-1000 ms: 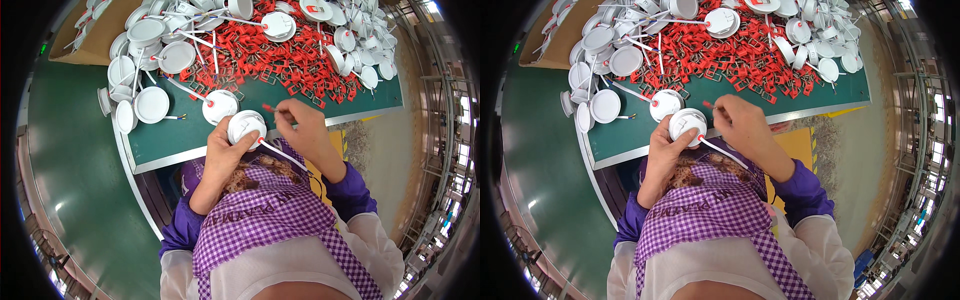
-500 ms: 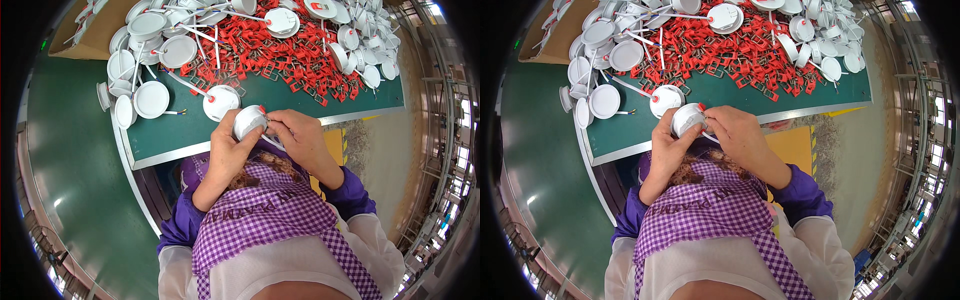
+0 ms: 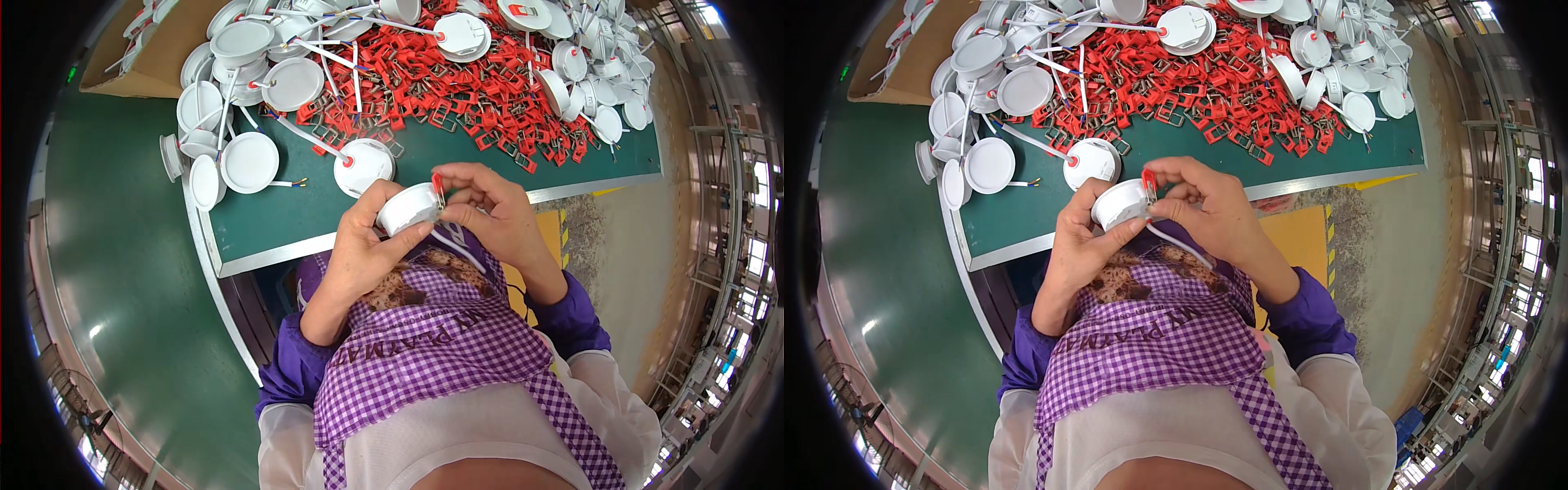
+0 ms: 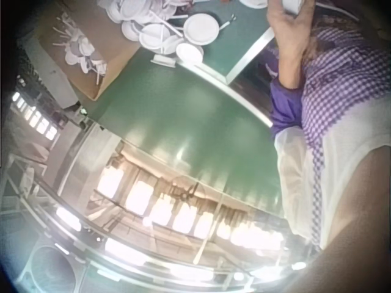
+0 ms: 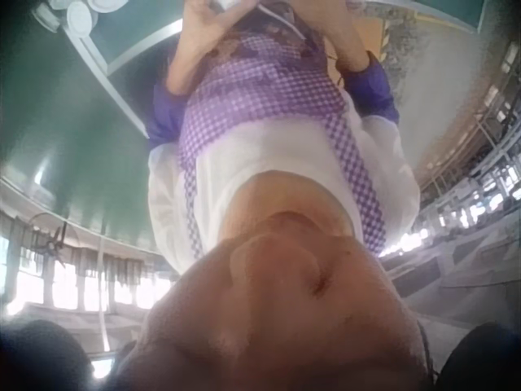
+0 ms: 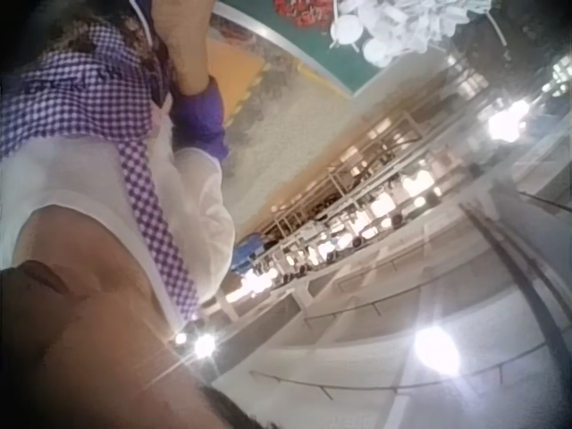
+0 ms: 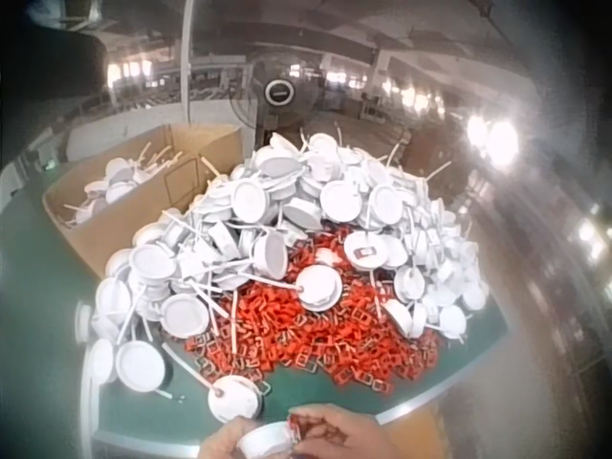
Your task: Manually assemble components of LED downlight fixtures, specifically attaching red metal clips to the white plastic housing.
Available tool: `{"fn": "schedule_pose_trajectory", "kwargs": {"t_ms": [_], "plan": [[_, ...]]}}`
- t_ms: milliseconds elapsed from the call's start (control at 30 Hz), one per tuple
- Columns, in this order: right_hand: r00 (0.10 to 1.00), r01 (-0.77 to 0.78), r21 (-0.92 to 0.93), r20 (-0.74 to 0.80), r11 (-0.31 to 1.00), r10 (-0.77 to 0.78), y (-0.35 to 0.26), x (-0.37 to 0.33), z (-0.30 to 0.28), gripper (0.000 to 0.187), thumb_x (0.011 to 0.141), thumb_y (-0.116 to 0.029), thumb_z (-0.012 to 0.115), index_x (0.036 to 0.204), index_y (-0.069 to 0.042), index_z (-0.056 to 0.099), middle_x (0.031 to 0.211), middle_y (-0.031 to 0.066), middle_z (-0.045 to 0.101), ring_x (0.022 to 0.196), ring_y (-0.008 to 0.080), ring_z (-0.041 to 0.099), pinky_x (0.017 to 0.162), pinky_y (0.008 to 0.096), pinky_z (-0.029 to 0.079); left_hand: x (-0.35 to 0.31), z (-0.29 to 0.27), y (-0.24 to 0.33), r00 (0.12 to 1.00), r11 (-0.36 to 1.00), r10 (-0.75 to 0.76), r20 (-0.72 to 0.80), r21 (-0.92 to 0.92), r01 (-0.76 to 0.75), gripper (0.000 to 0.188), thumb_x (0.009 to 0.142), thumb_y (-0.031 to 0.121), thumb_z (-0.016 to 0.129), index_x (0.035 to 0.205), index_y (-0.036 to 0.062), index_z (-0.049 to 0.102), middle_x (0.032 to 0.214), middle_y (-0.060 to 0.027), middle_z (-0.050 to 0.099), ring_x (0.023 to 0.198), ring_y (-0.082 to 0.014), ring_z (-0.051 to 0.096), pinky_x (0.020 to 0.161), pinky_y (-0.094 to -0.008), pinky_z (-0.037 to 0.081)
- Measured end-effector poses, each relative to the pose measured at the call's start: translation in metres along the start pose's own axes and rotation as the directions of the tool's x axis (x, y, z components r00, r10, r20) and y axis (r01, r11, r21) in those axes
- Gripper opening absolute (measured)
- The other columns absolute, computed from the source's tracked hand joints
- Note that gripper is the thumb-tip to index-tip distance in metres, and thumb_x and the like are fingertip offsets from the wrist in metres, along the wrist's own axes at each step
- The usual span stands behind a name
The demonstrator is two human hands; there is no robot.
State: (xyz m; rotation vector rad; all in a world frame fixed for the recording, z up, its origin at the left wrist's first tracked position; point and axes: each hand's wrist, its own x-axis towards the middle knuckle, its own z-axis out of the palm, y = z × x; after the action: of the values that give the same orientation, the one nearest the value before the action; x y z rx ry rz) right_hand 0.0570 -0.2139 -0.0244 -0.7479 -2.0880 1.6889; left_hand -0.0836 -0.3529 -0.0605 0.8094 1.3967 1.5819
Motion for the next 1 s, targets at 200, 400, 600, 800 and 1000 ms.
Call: {"fn": "schedule_pose_trajectory", "kwargs": {"t_ms": [200, 400, 600, 800, 1000], "plan": [[0.960, -0.184, 0.295, 0.259, 0.938, 0.106, 0.005, -0.002, 0.005, 0.035, 0.092, -0.001, 0.062, 0.125, 0.003, 0.054, 0.107, 0.0058, 0.063, 0.090, 0.0087, 0.061, 0.081, 0.0226, 0.050, -0.002, 0.004, 0.022, 0.966, 0.969, -0.247, -0.070, -0.041, 0.245, 0.030, 0.073, 0.012, 0.086, 0.092, 0.0005, 0.066, 0.079, -0.0006, 0.066, 0.072, -0.0060, 0.059, 0.064, -0.0222, 0.049], [0.971, -0.196, 0.405, 0.210, 0.893, 0.118, 0.003, -0.002, 0.018, 0.028, 0.096, -0.007, 0.059, 0.122, 0.002, 0.057, 0.095, 0.0028, 0.064, 0.085, 0.0079, 0.062, 0.074, 0.0220, 0.050, -0.015, 0.003, 0.023, 0.959, 0.980, -0.163, -0.233, 0.075, 0.185, 0.022, 0.074, 0.008, 0.084, 0.086, 0.0005, 0.067, 0.074, -0.0018, 0.067, 0.065, -0.0057, 0.060, 0.059, -0.0216, 0.048], [0.998, 0.016, -0.246, 0.062, 0.969, -0.001, 0.022, 0.024, 0.012, 0.029, 0.091, -0.006, 0.062, 0.120, -0.007, 0.061, 0.101, 0.0072, 0.062, 0.081, 0.0170, 0.065, 0.069, 0.0305, 0.051, -0.023, -0.006, 0.021, 0.905, 0.975, -0.222, -0.363, -0.055, 0.217, 0.020, 0.077, 0.009, 0.080, 0.086, -0.0004, 0.066, 0.077, -0.0052, 0.069, 0.065, -0.0087, 0.063, 0.059, -0.0228, 0.051], [0.928, 0.365, -0.642, 0.190, 0.675, -0.321, 0.039, 0.052, 0.023, 0.025, 0.086, -0.006, 0.063, 0.111, -0.006, 0.062, 0.100, 0.0120, 0.058, 0.089, 0.0313, 0.061, 0.072, 0.0388, 0.049, -0.026, -0.018, 0.028, 0.872, 0.954, -0.299, -0.388, -0.145, 0.262, 0.018, 0.079, 0.009, 0.080, 0.086, -0.0011, 0.066, 0.077, -0.0061, 0.069, 0.066, -0.0089, 0.064, 0.059, -0.0228, 0.051], [0.913, 0.406, -0.730, 0.296, 0.550, -0.281, 0.038, 0.052, 0.020, 0.014, 0.085, -0.005, 0.054, 0.099, -0.002, 0.053, 0.091, 0.0132, 0.048, 0.090, 0.0304, 0.057, 0.074, 0.0418, 0.048, 0.026, -0.079, 0.056, 0.814, 0.964, -0.094, -0.573, -0.257, -0.070, 0.043, 0.089, 0.023, 0.071, 0.122, -0.0006, 0.057, 0.106, -0.0066, 0.065, 0.090, -0.0147, 0.065, 0.073, -0.0262, 0.054]]}}
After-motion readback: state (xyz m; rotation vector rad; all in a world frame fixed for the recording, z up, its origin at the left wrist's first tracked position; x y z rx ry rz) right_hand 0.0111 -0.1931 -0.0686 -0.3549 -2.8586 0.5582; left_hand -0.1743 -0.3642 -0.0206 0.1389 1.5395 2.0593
